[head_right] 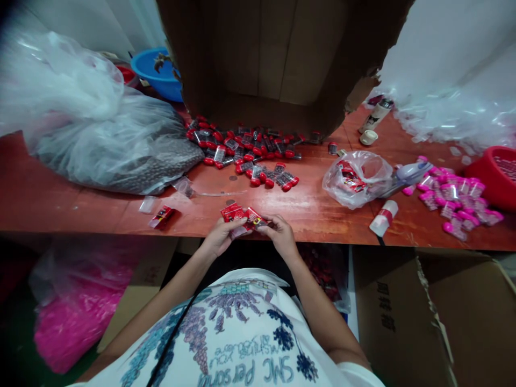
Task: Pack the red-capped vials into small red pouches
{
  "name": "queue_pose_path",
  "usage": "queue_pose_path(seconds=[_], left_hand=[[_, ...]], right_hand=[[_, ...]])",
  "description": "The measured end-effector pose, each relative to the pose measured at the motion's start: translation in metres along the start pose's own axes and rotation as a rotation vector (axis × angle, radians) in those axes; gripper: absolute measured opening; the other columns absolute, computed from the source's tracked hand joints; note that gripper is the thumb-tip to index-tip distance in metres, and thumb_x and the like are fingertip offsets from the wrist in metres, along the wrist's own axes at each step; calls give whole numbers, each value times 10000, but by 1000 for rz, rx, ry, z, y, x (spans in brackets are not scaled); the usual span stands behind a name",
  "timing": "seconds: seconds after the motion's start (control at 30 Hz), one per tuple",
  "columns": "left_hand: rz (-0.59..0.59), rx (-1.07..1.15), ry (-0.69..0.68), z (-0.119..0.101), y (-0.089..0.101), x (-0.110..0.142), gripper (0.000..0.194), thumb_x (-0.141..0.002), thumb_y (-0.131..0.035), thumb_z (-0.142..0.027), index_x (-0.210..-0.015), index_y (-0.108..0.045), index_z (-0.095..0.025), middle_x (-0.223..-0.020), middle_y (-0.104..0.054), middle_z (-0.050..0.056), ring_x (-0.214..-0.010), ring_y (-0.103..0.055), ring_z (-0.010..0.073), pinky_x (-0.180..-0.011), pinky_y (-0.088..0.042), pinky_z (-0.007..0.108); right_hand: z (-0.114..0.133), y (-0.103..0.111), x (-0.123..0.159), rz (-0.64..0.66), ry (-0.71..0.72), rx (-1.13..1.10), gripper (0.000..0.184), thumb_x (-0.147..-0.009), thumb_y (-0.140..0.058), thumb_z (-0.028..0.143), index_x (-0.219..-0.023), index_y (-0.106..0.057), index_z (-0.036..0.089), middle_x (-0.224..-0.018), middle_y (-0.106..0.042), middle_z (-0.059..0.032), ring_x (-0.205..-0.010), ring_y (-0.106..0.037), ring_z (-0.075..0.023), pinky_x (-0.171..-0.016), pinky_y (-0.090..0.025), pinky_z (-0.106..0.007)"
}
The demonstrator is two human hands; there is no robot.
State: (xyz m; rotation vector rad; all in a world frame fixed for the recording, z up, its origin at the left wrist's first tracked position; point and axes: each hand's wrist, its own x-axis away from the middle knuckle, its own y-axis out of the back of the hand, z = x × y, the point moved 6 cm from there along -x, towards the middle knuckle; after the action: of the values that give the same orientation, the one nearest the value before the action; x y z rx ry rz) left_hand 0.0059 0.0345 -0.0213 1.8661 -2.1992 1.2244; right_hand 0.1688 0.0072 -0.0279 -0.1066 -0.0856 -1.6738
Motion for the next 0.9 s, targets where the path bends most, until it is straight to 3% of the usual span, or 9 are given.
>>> queue_pose_path(seconds=[0.2,0.33,0.43,0.5,0.63,0.7,0.8,0.9], left_hand=[[-34,81,72,4,6,-2,409,-615,-714,-26,-1006,-642,-119,-920,-729,148,-799,-707,266,-706,-583,395],[-37,89,84,3,6,-2,391,-626,-701,-14,-999,-642,-113,-932,-727,163,-842,-704,280,-725,-583,396],[-29,83,89,5,4,-2,410,-616,-730,-21,-1006,-647,-116,-940,-727,156,-837,-704,277,-731,-583,394],[-48,88,72,7,3,-3,408,-596,-751,-19,-980,-655,-114,-916,-731,142,-804,-706,258,-728,-583,378],[-101,82,8,7,1,-5,342,-529,-801,-39,-841,-675,-103,-808,-734,96,-718,-696,215,-694,-577,326],[-122,75,-41,3,3,-6,289,-502,-818,-63,-750,-675,-100,-737,-723,66,-659,-683,185,-662,-565,283],[-160,70,-126,-6,12,-6,273,-487,-829,-88,-710,-673,-112,-683,-706,32,-607,-664,151,-610,-542,240],[-194,59,-159,-10,23,-8,262,-480,-841,-111,-677,-669,-109,-625,-687,19,-547,-639,128,-549,-514,209]], right_hand=[[-16,45,-4,-178,-99,-16,433,-642,-745,352,-1029,-671,172,-808,-687,-26,-664,-614,-164,-663,-503,-326],[-10,79,-1,-350,-4,342,417,-683,-703,402,-1029,-678,169,-914,-639,-55,-720,-596,-175,-709,-498,-353],[9,85,6,-477,112,598,422,-720,-673,418,-1081,-662,200,-1013,-580,-68,-781,-575,-181,-772,-487,-365],[20,70,8,-437,170,584,352,-767,-636,415,-1050,-662,207,-1007,-576,-67,-791,-570,-178,-755,-489,-336],[28,5,2,-110,219,367,210,-782,-643,350,-933,-663,206,-895,-623,-33,-741,-572,-154,-694,-485,-275],[27,-21,-4,-18,199,254,192,-787,-639,302,-952,-651,205,-858,-644,-17,-743,-595,-153,-685,-491,-262],[25,-45,-13,65,208,207,173,-833,-575,241,-989,-643,214,-897,-677,-18,-833,-633,-165,-743,-501,-270],[29,-56,-19,124,284,294,199,-866,-520,206,-1020,-646,223,-962,-688,-29,-901,-636,-173,-802,-493,-285]])
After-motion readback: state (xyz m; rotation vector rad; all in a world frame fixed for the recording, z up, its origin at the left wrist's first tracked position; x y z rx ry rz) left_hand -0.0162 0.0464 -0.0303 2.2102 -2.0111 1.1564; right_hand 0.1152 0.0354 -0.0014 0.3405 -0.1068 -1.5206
